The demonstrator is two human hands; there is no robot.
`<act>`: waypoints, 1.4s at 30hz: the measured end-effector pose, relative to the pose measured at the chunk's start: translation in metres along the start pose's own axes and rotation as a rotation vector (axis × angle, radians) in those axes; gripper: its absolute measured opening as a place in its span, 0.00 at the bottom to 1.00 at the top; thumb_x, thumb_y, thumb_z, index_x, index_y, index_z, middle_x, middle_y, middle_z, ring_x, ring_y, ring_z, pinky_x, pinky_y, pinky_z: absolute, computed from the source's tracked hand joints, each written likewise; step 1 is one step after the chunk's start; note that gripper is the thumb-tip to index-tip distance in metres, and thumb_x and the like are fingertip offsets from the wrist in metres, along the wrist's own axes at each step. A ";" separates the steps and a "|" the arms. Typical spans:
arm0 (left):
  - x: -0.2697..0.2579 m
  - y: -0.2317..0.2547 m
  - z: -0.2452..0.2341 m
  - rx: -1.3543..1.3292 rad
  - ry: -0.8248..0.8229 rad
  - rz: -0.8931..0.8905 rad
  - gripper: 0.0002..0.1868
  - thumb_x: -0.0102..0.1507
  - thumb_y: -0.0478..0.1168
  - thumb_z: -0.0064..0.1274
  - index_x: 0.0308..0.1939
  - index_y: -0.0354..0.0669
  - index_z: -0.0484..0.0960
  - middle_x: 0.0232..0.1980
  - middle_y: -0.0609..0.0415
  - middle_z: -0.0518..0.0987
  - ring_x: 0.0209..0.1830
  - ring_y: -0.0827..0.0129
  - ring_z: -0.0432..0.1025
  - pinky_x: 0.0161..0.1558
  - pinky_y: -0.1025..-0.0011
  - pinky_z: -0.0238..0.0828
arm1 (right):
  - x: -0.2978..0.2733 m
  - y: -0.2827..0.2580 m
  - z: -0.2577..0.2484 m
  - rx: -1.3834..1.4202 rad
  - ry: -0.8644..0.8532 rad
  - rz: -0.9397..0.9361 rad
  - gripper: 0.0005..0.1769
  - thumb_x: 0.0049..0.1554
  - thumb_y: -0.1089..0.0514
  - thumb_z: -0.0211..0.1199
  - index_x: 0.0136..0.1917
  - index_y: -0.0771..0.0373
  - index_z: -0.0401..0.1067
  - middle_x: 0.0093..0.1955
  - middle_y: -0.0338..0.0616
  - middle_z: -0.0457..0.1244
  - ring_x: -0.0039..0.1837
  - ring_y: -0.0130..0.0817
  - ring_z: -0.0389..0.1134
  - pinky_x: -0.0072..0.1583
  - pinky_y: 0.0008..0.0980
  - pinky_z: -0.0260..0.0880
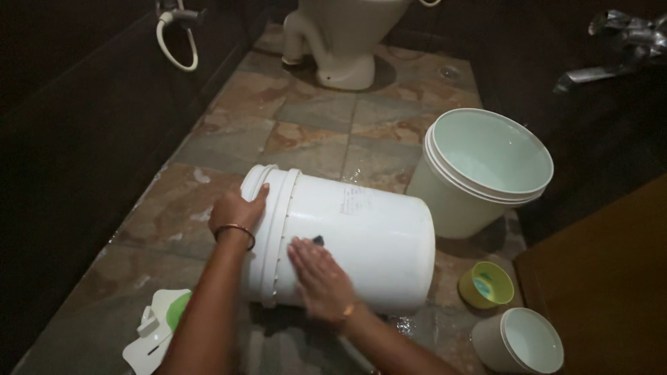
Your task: The person washes a small white plastic cup and a large white bucket in a bathroom. They use a small yellow cup to scoop water from a larger bucket to rinse the cup, then scrub the large bucket with a sponge and water.
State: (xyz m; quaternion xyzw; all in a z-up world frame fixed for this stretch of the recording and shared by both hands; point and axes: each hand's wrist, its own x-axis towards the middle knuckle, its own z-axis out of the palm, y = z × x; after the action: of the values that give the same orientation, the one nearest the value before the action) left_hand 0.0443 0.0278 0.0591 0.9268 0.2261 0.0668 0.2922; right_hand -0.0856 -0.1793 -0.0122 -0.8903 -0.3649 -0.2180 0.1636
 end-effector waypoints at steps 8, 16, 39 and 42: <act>-0.017 -0.011 -0.002 -0.003 0.051 0.040 0.35 0.57 0.70 0.57 0.47 0.42 0.87 0.44 0.35 0.84 0.47 0.39 0.79 0.47 0.50 0.76 | 0.001 0.149 -0.098 0.016 -0.240 0.851 0.26 0.64 0.49 0.46 0.67 0.66 0.67 0.66 0.57 0.64 0.70 0.52 0.62 0.73 0.49 0.58; -0.017 -0.005 -0.003 0.013 0.062 -0.038 0.35 0.55 0.71 0.56 0.48 0.44 0.87 0.44 0.36 0.84 0.46 0.40 0.79 0.45 0.48 0.76 | 0.104 0.087 -0.017 0.185 -0.156 0.586 0.26 0.58 0.50 0.53 0.64 0.67 0.68 0.63 0.60 0.65 0.66 0.55 0.64 0.68 0.47 0.62; -0.075 -0.078 0.001 0.036 0.040 -0.042 0.42 0.52 0.76 0.59 0.45 0.40 0.88 0.43 0.36 0.85 0.44 0.43 0.81 0.44 0.53 0.78 | 0.025 0.038 -0.037 0.141 0.268 0.333 0.24 0.56 0.61 0.56 0.65 0.74 0.67 0.59 0.60 0.64 0.63 0.57 0.64 0.69 0.46 0.61; -0.034 -0.044 0.002 0.093 -0.035 -0.119 0.49 0.44 0.76 0.67 0.53 0.39 0.84 0.51 0.38 0.84 0.49 0.46 0.80 0.44 0.52 0.79 | -0.016 -0.040 -0.033 0.183 0.088 0.043 0.39 0.54 0.59 0.61 0.76 0.75 0.58 0.77 0.62 0.55 0.79 0.56 0.53 0.79 0.46 0.49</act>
State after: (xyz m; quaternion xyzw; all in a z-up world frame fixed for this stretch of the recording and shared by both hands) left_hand -0.0022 0.0431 0.0327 0.9254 0.2784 0.0225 0.2564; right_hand -0.1335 -0.1759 0.0137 -0.8688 -0.3567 -0.2191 0.2646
